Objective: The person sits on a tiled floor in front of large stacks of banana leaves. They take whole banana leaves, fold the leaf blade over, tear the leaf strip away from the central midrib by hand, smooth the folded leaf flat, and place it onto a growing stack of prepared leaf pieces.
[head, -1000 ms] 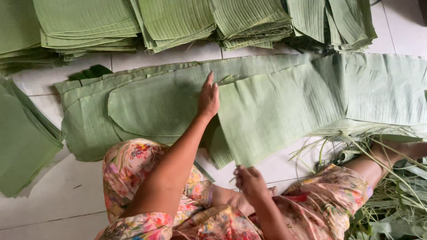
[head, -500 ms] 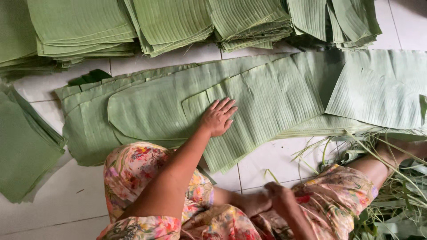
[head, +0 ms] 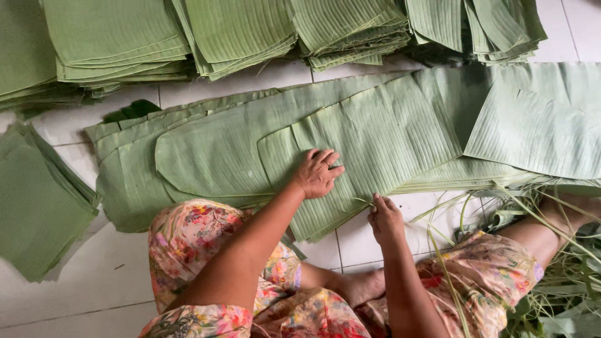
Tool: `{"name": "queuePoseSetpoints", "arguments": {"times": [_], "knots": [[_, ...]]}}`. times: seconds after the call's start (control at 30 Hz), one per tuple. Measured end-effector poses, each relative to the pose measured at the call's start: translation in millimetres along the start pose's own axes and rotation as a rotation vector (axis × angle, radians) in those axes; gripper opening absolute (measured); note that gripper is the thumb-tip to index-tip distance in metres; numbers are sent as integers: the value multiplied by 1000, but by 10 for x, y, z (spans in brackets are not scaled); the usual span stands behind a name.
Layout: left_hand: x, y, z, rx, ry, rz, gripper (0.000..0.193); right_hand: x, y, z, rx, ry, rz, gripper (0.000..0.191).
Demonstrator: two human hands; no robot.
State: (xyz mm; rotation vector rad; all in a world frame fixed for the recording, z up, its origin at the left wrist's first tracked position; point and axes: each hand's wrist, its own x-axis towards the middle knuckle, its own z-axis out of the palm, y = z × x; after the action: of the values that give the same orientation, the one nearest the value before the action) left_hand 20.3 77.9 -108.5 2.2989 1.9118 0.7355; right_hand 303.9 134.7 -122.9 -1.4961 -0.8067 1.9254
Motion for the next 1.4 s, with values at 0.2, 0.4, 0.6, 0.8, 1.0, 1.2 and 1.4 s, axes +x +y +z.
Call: {"name": "queuePoseSetpoints", "arguments": {"times": [0.2,0.4,0.6,0.8,1.0,1.2,1.4], "knots": [[65,76,-184,48,-82,-51,37,-452,-368,156,-110,111,-287,18],[160,105,-446,120,-213,-250,75,-1510,-1028,-180,168,-31,-206,4],[401,-343,-457,-478,127,-652,72,-1648,-216,166,-316,-80,264,24],[160,-295,-296,-17,37,-265,61,-1166,798,848,-358,-337,199,12],[-15,-152,-198,58,-161,-128,59,-1205,897,440,-892,-435,-41,16],[11,-180,-202,28,-163,-144,61,-1398,-256,-810,-1297,-293,-467,46],[10,-127,-116,31,-90,-124,52,-1045,-633,-753,-1685,196,-539,30]]}}
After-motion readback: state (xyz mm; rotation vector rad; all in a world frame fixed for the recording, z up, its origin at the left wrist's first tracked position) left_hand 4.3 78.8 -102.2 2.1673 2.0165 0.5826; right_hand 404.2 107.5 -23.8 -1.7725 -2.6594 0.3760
